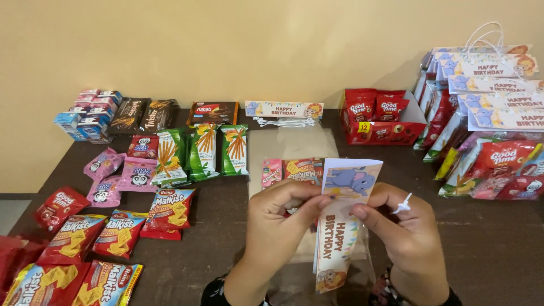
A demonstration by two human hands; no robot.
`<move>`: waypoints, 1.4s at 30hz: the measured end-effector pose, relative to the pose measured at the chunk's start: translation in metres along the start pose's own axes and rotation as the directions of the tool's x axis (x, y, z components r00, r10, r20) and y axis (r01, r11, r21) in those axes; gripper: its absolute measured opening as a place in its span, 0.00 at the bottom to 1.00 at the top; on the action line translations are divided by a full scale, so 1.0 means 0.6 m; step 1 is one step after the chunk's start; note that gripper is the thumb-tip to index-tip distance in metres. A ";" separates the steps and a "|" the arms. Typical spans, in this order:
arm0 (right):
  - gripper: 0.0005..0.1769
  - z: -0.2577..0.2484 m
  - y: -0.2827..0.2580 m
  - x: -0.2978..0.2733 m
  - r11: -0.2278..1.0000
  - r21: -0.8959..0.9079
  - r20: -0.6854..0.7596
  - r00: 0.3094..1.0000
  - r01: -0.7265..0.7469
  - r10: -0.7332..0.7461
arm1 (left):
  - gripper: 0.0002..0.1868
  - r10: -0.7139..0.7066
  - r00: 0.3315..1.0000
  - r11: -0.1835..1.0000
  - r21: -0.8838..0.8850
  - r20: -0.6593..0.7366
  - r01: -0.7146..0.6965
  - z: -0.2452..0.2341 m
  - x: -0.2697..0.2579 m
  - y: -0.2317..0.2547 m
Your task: The person places snacks into a plastic bag, including snack packets and a decorative paper band, then seals the bag.
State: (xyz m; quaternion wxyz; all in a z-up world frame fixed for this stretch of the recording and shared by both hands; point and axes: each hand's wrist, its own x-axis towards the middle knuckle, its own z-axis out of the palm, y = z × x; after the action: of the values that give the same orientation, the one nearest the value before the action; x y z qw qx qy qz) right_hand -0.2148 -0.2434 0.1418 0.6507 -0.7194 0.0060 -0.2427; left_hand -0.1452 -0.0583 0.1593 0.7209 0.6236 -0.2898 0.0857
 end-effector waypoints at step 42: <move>0.13 -0.004 -0.017 -0.003 0.998 -0.059 0.024 0.999 -0.023 0.024 | 0.02 0.144 0.990 0.983 0.115 -0.002 -0.143 -0.003 -0.006 0.010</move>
State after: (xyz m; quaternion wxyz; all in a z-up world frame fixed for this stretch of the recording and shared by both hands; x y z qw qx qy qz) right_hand -0.2206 -0.2435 0.1506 0.6322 -0.7410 0.0133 -0.2258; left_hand -0.1505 -0.0543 0.1626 0.6774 0.6410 -0.3249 0.1571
